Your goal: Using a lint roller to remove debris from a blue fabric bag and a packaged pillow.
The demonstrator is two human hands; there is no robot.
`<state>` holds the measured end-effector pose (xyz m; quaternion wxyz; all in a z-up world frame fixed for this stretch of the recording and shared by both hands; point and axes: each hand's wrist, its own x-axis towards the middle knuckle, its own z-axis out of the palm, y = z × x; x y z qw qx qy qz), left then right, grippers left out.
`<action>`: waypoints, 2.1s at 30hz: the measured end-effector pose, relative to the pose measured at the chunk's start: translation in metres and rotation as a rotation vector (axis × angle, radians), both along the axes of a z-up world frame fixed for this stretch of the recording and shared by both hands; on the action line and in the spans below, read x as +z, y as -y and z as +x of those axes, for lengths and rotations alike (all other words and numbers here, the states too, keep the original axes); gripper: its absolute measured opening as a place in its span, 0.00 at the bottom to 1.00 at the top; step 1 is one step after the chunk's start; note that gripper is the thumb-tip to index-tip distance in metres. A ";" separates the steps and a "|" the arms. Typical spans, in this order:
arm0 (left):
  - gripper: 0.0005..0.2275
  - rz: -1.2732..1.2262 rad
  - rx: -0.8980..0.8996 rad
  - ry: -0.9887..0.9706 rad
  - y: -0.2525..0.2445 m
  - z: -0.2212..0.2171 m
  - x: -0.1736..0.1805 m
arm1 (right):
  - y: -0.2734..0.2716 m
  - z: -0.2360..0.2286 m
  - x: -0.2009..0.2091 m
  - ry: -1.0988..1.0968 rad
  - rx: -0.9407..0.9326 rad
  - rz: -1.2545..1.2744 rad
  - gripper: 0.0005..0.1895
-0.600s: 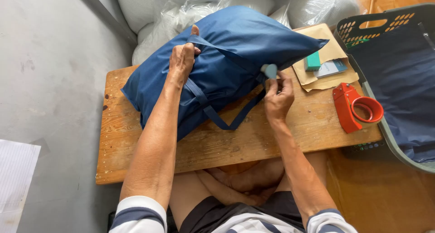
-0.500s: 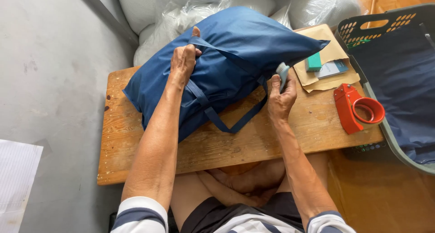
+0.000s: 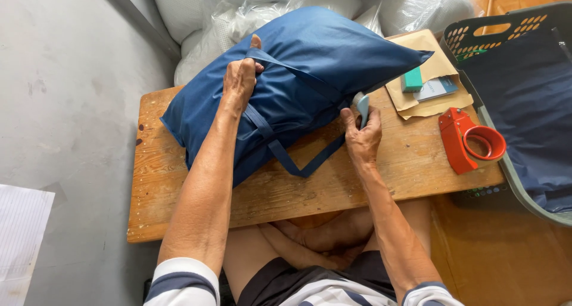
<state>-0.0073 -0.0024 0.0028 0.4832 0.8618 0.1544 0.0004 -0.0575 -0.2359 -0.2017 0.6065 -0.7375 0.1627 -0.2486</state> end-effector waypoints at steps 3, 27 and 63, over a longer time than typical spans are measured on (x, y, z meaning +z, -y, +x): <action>0.35 -0.014 0.047 -0.126 0.007 0.003 0.008 | -0.007 -0.010 0.041 0.226 0.036 -0.079 0.17; 0.19 0.015 -0.021 -0.031 -0.011 0.008 -0.023 | -0.006 0.012 -0.044 -0.051 0.105 0.025 0.20; 0.32 -0.527 0.058 -0.171 -0.034 -0.032 -0.013 | -0.007 -0.110 0.110 -0.233 0.203 -0.399 0.17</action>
